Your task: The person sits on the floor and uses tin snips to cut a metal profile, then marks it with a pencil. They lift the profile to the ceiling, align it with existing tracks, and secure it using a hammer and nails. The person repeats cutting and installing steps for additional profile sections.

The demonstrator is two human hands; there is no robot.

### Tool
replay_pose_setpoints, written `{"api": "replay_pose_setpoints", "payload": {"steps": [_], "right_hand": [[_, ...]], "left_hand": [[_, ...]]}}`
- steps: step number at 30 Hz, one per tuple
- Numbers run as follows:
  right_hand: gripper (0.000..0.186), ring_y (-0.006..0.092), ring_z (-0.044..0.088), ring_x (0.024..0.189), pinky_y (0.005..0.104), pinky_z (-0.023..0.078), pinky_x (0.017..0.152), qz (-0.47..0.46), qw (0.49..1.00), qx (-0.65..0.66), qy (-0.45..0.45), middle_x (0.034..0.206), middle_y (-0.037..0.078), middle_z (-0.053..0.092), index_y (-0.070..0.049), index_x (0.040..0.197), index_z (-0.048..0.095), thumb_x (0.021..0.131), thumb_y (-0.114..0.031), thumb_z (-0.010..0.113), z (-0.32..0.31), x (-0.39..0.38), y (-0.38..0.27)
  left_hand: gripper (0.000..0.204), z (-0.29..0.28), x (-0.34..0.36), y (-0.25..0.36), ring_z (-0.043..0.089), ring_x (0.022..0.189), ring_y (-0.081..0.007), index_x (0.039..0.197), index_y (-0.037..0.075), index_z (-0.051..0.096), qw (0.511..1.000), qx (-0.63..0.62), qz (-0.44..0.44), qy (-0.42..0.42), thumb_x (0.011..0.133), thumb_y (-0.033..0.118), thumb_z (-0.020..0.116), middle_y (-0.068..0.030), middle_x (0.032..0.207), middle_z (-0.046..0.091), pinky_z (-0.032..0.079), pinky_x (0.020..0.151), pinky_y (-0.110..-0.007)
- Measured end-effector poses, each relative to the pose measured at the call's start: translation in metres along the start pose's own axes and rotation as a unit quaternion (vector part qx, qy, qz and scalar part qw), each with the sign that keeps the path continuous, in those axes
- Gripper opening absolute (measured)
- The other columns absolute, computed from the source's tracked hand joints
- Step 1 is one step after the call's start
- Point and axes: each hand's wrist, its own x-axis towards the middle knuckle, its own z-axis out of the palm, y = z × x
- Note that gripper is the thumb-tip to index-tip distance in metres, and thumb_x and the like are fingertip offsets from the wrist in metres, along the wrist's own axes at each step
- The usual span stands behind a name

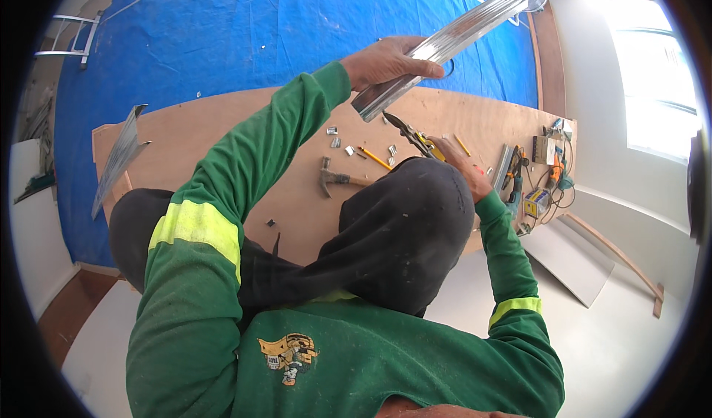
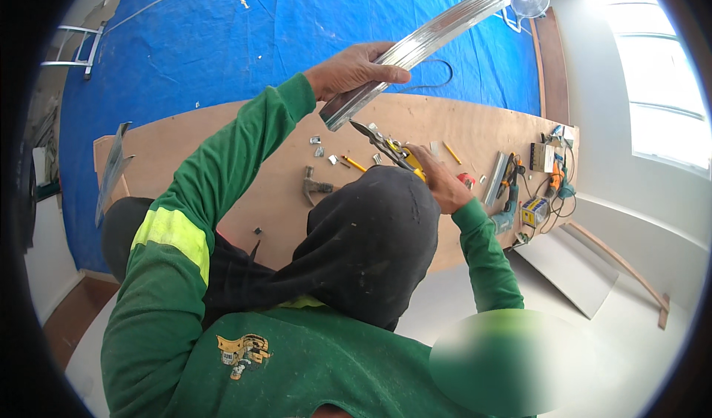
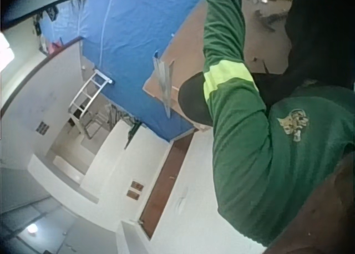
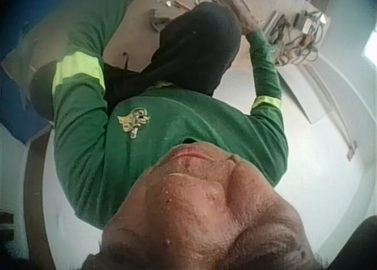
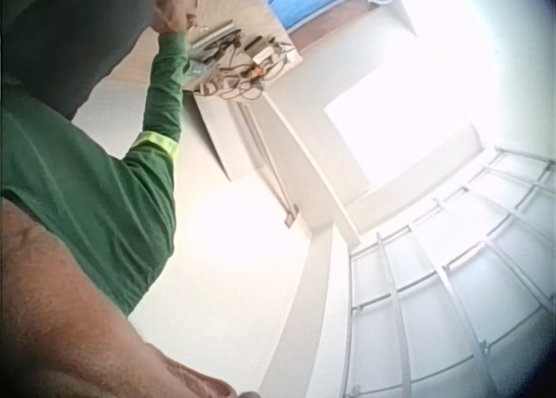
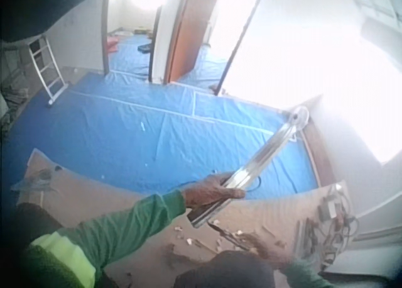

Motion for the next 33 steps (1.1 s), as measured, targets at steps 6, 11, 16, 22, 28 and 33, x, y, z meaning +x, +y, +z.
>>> {"api": "replay_pose_setpoints", "payload": {"steps": [6, 11, 16, 22, 28, 33], "right_hand": [[0.084, 0.0433, 0.042, 0.152, 0.0481, 0.030, 0.129, -0.030, 0.997, 0.069, 0.002, 0.162, 0.029, 0.043, 0.005, 0.165, 0.034, 0.102, -0.041, 0.065, 0.018, -0.001, 0.040], [0.076, 0.0326, 0.032, 0.162, 0.0412, 0.020, 0.135, -0.002, 0.997, 0.076, -0.032, 0.170, 0.023, 0.037, 0.004, 0.169, 0.029, 0.107, -0.027, 0.060, 0.014, 0.005, 0.017], [0.078, 0.0390, 0.041, 0.153, 0.0447, 0.030, 0.130, -0.003, 0.999, 0.037, -0.028, 0.160, 0.027, 0.044, 0.003, 0.167, 0.031, 0.103, -0.025, 0.064, 0.015, 0.011, 0.011], [0.083, 0.0502, 0.041, 0.149, 0.0517, 0.035, 0.126, 0.004, 0.999, -0.030, -0.026, 0.160, 0.033, 0.041, 0.003, 0.167, 0.031, 0.100, -0.033, 0.065, 0.027, 0.011, 0.045], [0.079, 0.0514, 0.038, 0.150, 0.0513, 0.035, 0.127, -0.016, 0.998, -0.035, -0.046, 0.162, 0.033, 0.037, 0.004, 0.164, 0.035, 0.101, -0.031, 0.065, 0.026, 0.014, 0.027], [0.075, 0.0523, 0.036, 0.150, 0.0510, 0.035, 0.127, -0.031, 0.997, -0.038, -0.058, 0.163, 0.034, 0.034, 0.005, 0.162, 0.038, 0.101, -0.029, 0.065, 0.026, 0.016, 0.024]], "left_hand": [[0.090, 0.009, 0.003, -0.008, 0.061, 0.105, -0.0136, 0.156, 0.005, 0.058, 0.999, -0.021, -0.025, -0.007, 0.090, 0.058, 0.086, -0.0058, 0.114, 0.065, 0.050, 0.089, -0.029], [0.092, 0.007, 0.005, -0.017, 0.060, 0.104, -0.0140, 0.158, 0.004, 0.056, 0.999, -0.033, -0.026, -0.006, 0.091, 0.061, 0.083, -0.0067, 0.113, 0.061, 0.050, 0.087, -0.028], [0.093, 0.005, 0.006, -0.022, 0.059, 0.107, -0.0146, 0.159, 0.004, 0.056, 0.998, -0.053, -0.037, -0.010, 0.091, 0.063, 0.082, -0.0079, 0.115, 0.060, 0.050, 0.087, -0.028], [0.094, 0.009, 0.005, -0.017, 0.060, 0.104, -0.0133, 0.159, 0.004, 0.056, 0.999, -0.017, -0.036, -0.022, 0.092, 0.066, 0.079, -0.0077, 0.112, 0.059, 0.051, 0.081, -0.027], [0.080, 0.006, 0.004, -0.031, 0.063, 0.096, -0.0088, 0.145, 0.009, 0.066, 0.997, -0.061, -0.056, 0.012, 0.091, 0.066, 0.080, -0.0034, 0.104, 0.059, 0.053, 0.074, -0.025], [0.062, 0.009, 0.005, -0.031, 0.060, 0.084, -0.0040, 0.129, 0.013, 0.071, 0.991, -0.109, -0.073, 0.015, 0.093, 0.062, 0.081, 0.0008, 0.098, 0.058, 0.049, 0.064, -0.022]]}}
